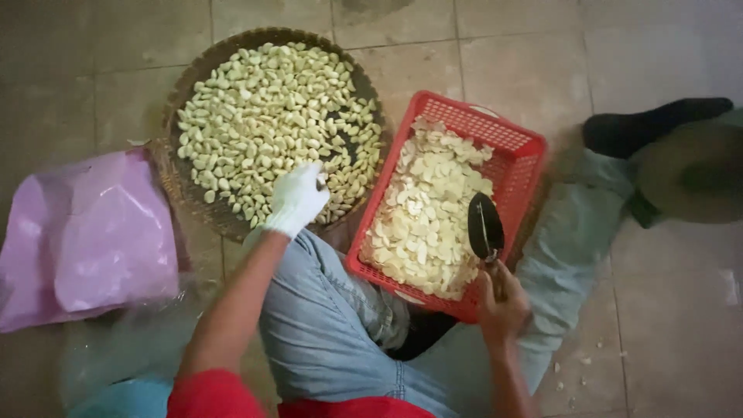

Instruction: Slicing peeled garlic cloves into thin pieces using a handheld slicer into a plastic basket.

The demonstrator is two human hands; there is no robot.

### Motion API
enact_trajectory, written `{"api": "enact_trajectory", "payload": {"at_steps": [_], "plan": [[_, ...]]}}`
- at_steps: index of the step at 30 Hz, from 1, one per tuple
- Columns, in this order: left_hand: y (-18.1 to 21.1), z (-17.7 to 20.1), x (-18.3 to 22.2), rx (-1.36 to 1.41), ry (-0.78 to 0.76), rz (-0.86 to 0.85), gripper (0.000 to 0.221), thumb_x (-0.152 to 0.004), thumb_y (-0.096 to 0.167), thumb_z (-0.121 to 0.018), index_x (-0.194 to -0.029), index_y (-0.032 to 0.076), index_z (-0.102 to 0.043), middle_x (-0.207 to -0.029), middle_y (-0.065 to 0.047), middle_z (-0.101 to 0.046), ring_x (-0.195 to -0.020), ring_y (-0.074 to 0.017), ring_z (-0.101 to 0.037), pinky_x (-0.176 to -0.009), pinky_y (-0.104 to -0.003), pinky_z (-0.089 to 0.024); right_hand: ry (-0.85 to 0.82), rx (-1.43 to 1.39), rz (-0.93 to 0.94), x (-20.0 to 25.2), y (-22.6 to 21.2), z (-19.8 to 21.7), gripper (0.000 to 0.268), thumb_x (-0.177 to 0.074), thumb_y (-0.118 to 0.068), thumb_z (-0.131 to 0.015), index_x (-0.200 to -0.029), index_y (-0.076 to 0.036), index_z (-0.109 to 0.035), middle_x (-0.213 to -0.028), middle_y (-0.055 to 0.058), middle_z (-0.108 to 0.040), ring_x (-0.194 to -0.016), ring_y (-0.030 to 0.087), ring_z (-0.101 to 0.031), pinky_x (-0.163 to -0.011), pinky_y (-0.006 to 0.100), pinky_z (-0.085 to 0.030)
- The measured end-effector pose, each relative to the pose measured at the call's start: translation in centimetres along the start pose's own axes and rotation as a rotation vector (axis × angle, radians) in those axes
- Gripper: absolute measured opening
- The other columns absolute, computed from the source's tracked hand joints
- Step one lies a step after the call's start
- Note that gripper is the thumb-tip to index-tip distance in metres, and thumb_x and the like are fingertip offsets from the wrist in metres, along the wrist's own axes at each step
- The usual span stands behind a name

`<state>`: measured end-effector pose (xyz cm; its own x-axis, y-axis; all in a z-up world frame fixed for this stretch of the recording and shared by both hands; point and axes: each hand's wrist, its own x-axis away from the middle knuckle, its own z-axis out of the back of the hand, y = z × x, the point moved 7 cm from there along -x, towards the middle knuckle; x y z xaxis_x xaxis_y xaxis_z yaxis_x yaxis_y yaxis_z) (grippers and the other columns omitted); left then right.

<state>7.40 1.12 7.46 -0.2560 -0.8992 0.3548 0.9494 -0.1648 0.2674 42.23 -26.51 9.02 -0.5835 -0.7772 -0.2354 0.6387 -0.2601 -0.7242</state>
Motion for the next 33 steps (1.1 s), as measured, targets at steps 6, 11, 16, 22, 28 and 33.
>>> {"api": "enact_trajectory", "payload": {"at_steps": [6,11,16,22,28,33], "plan": [[10.3,-0.6,10.7,1.056,-0.011,0.125,0.033,-0.086,0.013,-0.071,-0.116,0.001,-0.076,-0.089,-0.007,-0.079,-0.070,-0.0124,-0.068,-0.063,-0.022,-0.055,-0.179,-0.469,-0.453,3.1,1.6,-4.0,0.056,-0.081,-0.003,-0.080,-0.134,0.007,-0.066,-0.091,0.010,-0.073,-0.072,0.014,-0.062,-0.067,0.025,-0.053],[15.7,-9.4,15.5,1.376,-0.175,0.243,0.026,-0.084,0.020,-0.081,-0.105,0.005,-0.081,-0.102,-0.015,-0.081,-0.102,-0.0198,-0.075,-0.095,-0.038,-0.057,-0.297,-0.668,-0.532,7.1,2.8,-7.4,0.067,-0.069,0.003,-0.090,-0.133,0.000,-0.068,-0.119,0.025,-0.075,-0.113,0.026,-0.069,-0.096,0.046,-0.058],[16.1,-9.1,16.2,1.513,-0.220,0.256,0.023,-0.084,0.012,-0.076,-0.103,-0.002,-0.079,-0.094,-0.011,-0.079,-0.087,-0.0168,-0.070,-0.083,-0.030,-0.055,-0.320,-0.685,-0.504,5.4,-1.9,-4.8,0.061,-0.074,0.008,-0.083,-0.132,0.003,-0.067,-0.114,0.016,-0.072,-0.103,0.025,-0.064,-0.085,0.037,-0.057],[16.1,-8.4,16.7,1.507,-0.235,0.202,0.030,-0.090,0.009,-0.066,-0.115,-0.006,-0.072,-0.102,-0.012,-0.077,-0.087,-0.0152,-0.068,-0.079,-0.024,-0.056,-0.365,-0.494,-0.403,4.3,-4.2,-3.8,0.051,-0.076,0.002,-0.080,-0.127,0.000,-0.072,-0.087,0.002,-0.072,-0.067,0.010,-0.057,-0.063,0.022,-0.049],[16.7,-9.4,16.5,1.647,-0.254,0.137,0.036,-0.098,0.012,-0.053,-0.125,-0.005,-0.069,-0.110,-0.010,-0.075,-0.095,-0.0148,-0.064,-0.087,-0.025,-0.051,-0.348,-0.368,-0.209,2.7,-6.7,-3.7,0.048,-0.077,-0.001,-0.081,-0.124,-0.003,-0.070,-0.098,0.005,-0.071,-0.076,0.013,-0.062,-0.068,0.024,-0.052],[15.8,-11.6,14.2,2.155,-0.299,0.267,0.059,-0.100,0.032,-0.057,-0.149,0.000,-0.048,-0.106,-0.023,-0.072,-0.091,-0.0276,-0.072,-0.080,-0.036,-0.058,-0.239,-0.299,-0.094,2.6,-7.2,-2.0,0.041,-0.086,-0.005,-0.076,-0.125,0.004,-0.067,-0.109,0.009,-0.070,-0.081,0.015,-0.063,-0.070,0.026,-0.052]]}}
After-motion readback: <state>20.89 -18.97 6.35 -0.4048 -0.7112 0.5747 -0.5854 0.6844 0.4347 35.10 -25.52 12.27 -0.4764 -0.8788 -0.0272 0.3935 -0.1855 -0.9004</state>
